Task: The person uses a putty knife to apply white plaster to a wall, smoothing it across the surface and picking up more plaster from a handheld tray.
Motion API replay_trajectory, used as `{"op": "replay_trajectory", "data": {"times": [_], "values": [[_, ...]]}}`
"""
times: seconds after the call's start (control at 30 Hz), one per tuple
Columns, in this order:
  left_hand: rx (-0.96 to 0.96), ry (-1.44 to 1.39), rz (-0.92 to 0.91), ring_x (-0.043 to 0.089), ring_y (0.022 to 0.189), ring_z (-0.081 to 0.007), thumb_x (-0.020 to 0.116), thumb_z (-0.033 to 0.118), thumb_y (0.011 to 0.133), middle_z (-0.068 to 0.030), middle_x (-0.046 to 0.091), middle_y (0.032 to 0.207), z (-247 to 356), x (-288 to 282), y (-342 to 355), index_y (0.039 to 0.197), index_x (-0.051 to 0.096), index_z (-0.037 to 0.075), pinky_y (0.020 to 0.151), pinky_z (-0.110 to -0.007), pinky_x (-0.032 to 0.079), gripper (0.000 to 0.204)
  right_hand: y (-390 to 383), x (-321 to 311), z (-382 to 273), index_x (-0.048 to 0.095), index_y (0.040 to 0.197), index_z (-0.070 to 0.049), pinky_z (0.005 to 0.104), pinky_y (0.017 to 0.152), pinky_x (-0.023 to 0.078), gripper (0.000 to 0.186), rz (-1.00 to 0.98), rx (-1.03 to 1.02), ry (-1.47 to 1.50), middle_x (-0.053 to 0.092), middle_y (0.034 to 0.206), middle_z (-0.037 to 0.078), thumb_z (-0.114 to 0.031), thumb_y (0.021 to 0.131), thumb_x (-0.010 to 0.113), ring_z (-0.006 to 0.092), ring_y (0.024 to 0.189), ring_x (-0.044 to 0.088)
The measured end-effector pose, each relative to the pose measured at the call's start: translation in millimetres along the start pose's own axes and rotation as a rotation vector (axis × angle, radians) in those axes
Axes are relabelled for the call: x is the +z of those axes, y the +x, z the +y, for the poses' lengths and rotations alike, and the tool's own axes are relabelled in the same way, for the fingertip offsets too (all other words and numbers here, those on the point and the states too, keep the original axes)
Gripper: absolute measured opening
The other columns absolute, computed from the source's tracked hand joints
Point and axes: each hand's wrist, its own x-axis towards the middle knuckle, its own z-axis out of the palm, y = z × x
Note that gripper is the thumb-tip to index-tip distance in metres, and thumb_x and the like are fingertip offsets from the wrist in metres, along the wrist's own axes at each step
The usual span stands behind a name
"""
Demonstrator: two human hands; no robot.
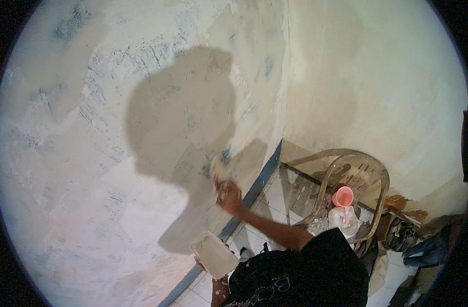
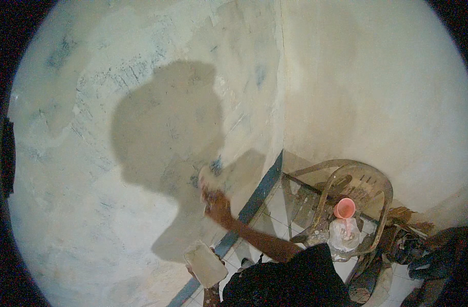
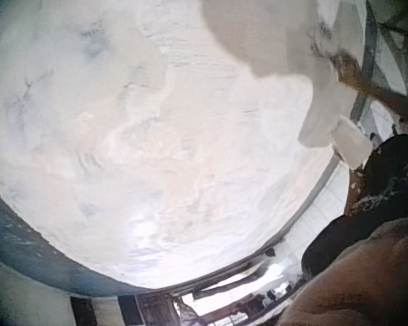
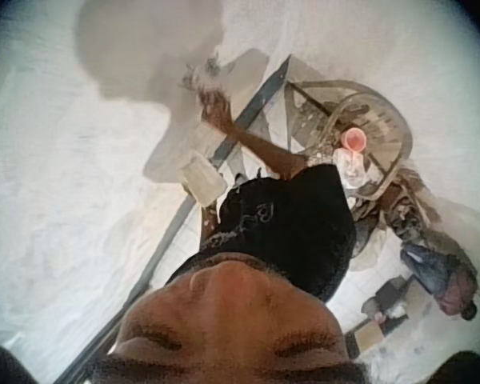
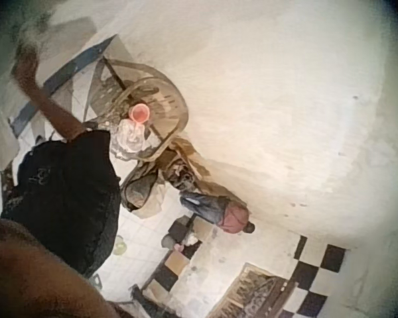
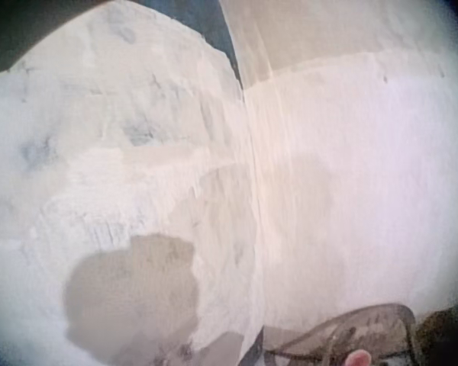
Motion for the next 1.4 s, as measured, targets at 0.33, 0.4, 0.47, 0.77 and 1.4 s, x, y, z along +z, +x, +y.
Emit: {"op": "replay_trajectory", "data": {"times": [0.33,0.4,0.47,0.77,1.4], "values": [[-0.009,0.150,0.000,0.056,0.090,-0.0418,0.045,0.074,0.067,-0.0213,0.049,0.117,18.2,-13.9,9.6,0.130,0.035,0.009,0.073,-0.055,0.047,0.091,87.1,-86.0,115.6,0.051,0.105,0.005,0.0452,0.079,0.040,0.043,0.570,0.252,0.061,0.054,0.100,0.019,-0.013,0.067,0.061,0.0348,0.094,0.051],[0.001,0.156,-0.022,0.054,0.095,-0.0398,0.048,0.071,0.069,-0.0223,0.048,0.118,20.7,-15.5,3.8,0.130,0.035,0.008,0.076,-0.055,0.046,0.089,97.8,-73.1,102.2,0.051,0.107,0.001,0.0438,0.081,0.041,0.040,0.552,0.287,0.226,0.054,0.105,0.017,-0.018,0.071,0.057,0.0316,0.097,0.051],[-0.006,0.150,-0.020,0.053,0.097,-0.0384,0.049,0.069,0.070,-0.0224,0.048,0.118,22.2,-12.9,2.6,0.129,0.036,0.007,0.078,-0.054,0.046,0.087,72.8,-36.2,42.3,0.050,0.109,-0.005,0.0429,0.082,0.043,0.038,0.581,-0.019,-0.294,0.053,0.109,0.013,-0.022,0.075,0.054,0.0284,0.098,0.050],[-0.018,0.068,0.083,0.055,0.094,-0.0378,0.049,0.070,0.068,-0.0209,0.048,0.116,12.9,23.1,3.9,0.131,0.033,0.008,0.075,-0.055,0.047,0.090,-39.7,-49.5,-16.9,0.050,0.087,-0.002,0.0407,0.078,0.047,0.022,0.110,0.441,0.780,0.054,0.087,0.014,-0.006,0.069,0.062,0.0260,0.093,0.056],[-0.053,0.163,0.148,0.054,0.095,-0.0391,0.044,0.076,0.066,-0.0208,0.050,0.116,8.2,-10.2,8.6,0.131,0.035,0.011,0.075,-0.054,0.047,0.093,-51.5,-33.6,-46.6,0.051,0.114,-0.004,0.0456,0.076,0.045,0.056,0.047,0.074,0.515,0.053,0.098,0.013,-0.012,0.059,0.060,0.0311,0.094,0.052]]}}
